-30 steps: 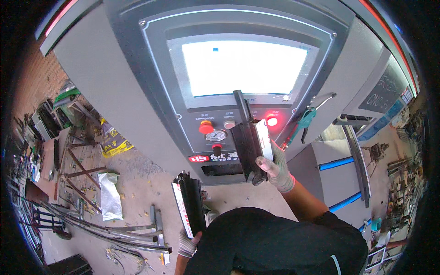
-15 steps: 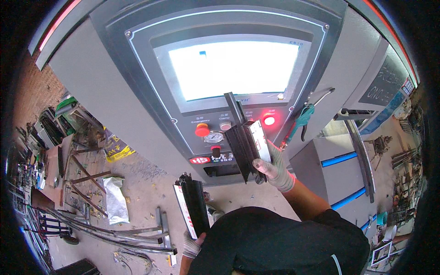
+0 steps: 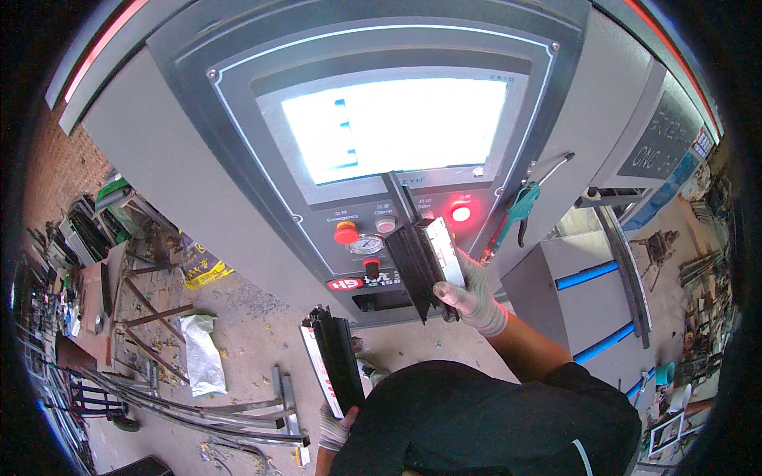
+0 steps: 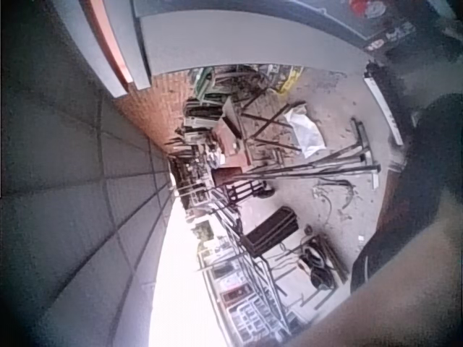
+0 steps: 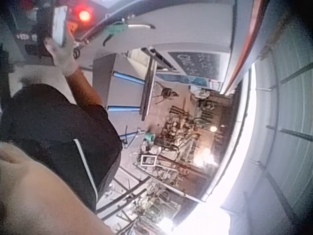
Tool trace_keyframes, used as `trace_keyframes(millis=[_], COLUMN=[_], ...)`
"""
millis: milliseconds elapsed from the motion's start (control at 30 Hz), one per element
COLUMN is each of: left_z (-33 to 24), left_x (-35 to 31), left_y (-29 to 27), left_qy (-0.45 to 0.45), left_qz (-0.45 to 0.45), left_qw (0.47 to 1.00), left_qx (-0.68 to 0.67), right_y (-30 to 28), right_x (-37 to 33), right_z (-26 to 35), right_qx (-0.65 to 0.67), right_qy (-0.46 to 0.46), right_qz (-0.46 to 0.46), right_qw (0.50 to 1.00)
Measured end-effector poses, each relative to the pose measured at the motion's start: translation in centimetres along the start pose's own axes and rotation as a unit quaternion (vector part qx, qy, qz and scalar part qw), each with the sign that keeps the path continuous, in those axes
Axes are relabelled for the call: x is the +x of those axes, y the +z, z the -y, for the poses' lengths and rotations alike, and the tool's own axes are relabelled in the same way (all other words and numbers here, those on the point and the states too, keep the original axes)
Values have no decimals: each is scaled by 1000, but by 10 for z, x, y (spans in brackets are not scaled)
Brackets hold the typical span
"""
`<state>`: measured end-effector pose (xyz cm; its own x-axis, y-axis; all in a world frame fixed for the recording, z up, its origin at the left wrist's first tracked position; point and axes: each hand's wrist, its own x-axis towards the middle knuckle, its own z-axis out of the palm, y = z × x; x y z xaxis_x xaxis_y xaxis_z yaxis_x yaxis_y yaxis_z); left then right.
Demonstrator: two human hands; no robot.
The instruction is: The person assembles black aluminum window frame profiles by hand. They repeatedly pick up profile pieces, align the cut ends, and press them together to form corners, then rotate and inspect the assembled sections before moving to the next piece.
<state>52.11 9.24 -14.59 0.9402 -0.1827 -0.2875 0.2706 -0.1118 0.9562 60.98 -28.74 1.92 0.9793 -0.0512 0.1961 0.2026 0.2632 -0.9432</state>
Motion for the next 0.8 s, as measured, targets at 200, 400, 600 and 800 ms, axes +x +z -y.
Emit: trace_keyframes(millis=[200, 400, 600, 800], left_z=[-7, -8, 5, -8], left_x=[1, 0, 2, -4], left_y=[1, 2, 0, 6], left_qy=[-7, -4, -43, 36], left_qz=[12, 14, 7, -3], left_qw=[1000, 1000, 998, 999], left_qx=[15, 26, -43, -36], right_y=[-4, -26, -48, -39], right_x=[-6, 1, 18, 2], right_z=[8, 0, -24, -13], right_qx=[-12, 126, 137, 85], right_qy=[-31, -97, -101, -89], right_qz=[-43, -42, -7, -39], right_qw=[999, 986, 985, 992])
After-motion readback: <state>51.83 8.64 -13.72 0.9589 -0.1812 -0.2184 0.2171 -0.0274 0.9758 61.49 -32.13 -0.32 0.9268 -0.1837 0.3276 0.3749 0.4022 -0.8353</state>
